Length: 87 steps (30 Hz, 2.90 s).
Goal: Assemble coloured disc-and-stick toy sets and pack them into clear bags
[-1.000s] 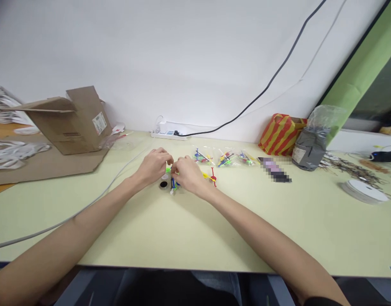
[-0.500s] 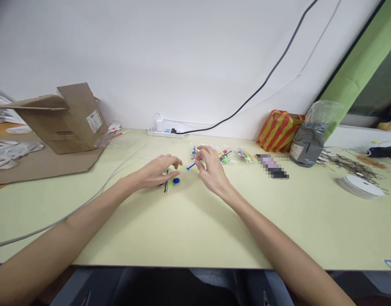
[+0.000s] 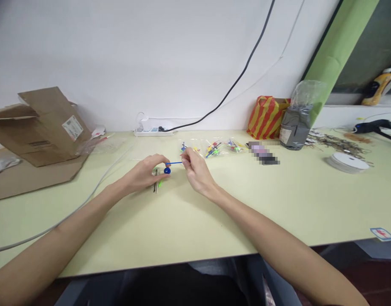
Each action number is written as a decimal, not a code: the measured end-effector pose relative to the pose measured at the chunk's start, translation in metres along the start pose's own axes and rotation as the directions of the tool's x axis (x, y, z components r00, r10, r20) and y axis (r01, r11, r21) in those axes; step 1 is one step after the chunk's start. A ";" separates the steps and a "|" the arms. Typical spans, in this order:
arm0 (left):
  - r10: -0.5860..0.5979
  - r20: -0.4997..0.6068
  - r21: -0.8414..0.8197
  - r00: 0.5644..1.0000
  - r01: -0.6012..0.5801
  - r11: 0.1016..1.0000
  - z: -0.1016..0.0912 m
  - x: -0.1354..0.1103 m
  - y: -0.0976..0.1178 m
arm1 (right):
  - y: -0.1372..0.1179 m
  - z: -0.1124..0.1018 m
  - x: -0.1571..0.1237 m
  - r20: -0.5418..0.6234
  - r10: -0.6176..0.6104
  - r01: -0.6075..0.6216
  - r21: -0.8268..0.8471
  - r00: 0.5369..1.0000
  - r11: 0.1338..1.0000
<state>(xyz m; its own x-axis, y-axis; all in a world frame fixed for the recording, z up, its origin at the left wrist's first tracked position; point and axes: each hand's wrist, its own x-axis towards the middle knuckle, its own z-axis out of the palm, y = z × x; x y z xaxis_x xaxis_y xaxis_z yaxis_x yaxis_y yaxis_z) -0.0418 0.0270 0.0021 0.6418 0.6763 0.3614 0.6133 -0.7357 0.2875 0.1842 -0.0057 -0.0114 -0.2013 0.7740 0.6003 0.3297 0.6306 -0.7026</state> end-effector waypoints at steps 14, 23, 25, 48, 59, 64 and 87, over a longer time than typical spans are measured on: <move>0.024 -0.080 -0.336 0.997 -0.050 0.941 0.008 -0.006 0.017 | -0.003 0.018 -0.005 0.177 0.097 -0.160 0.387 0.979 0.908; -0.126 -0.102 -0.471 0.987 0.064 0.880 0.009 -0.003 0.034 | 0.007 0.016 -0.003 0.154 0.032 -0.099 0.451 0.988 0.887; -0.140 -0.121 -0.469 0.983 0.068 0.881 0.007 -0.002 0.035 | 0.007 0.016 -0.002 0.157 0.046 -0.115 0.462 0.987 0.880; -0.046 -0.270 -0.275 0.962 -0.031 0.961 0.010 -0.004 0.040 | 0.002 0.011 -0.005 -0.006 -0.140 0.140 0.003 0.990 0.990; -0.009 -0.237 -0.047 0.971 -0.002 0.999 0.007 -0.003 0.023 | 0.007 0.007 -0.001 0.050 -0.264 0.269 -0.222 0.963 0.937; -0.037 -0.206 -0.009 0.978 0.036 0.999 0.008 -0.004 0.026 | 0.007 -0.016 0.011 0.059 -0.276 0.278 -0.363 0.959 0.889; 0.012 -0.069 0.145 0.998 -0.002 0.989 0.011 -0.001 0.009 | 0.037 -0.064 0.025 -0.008 0.380 -0.252 -0.763 0.925 0.595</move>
<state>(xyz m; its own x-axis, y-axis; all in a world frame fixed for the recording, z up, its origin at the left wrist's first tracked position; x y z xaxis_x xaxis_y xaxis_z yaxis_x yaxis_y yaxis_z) -0.0315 0.0204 -0.0055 0.6162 0.6630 0.4251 0.6722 -0.7240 0.1547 0.2500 0.0330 0.0021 -0.0531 0.9552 0.2911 0.9507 0.1376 -0.2780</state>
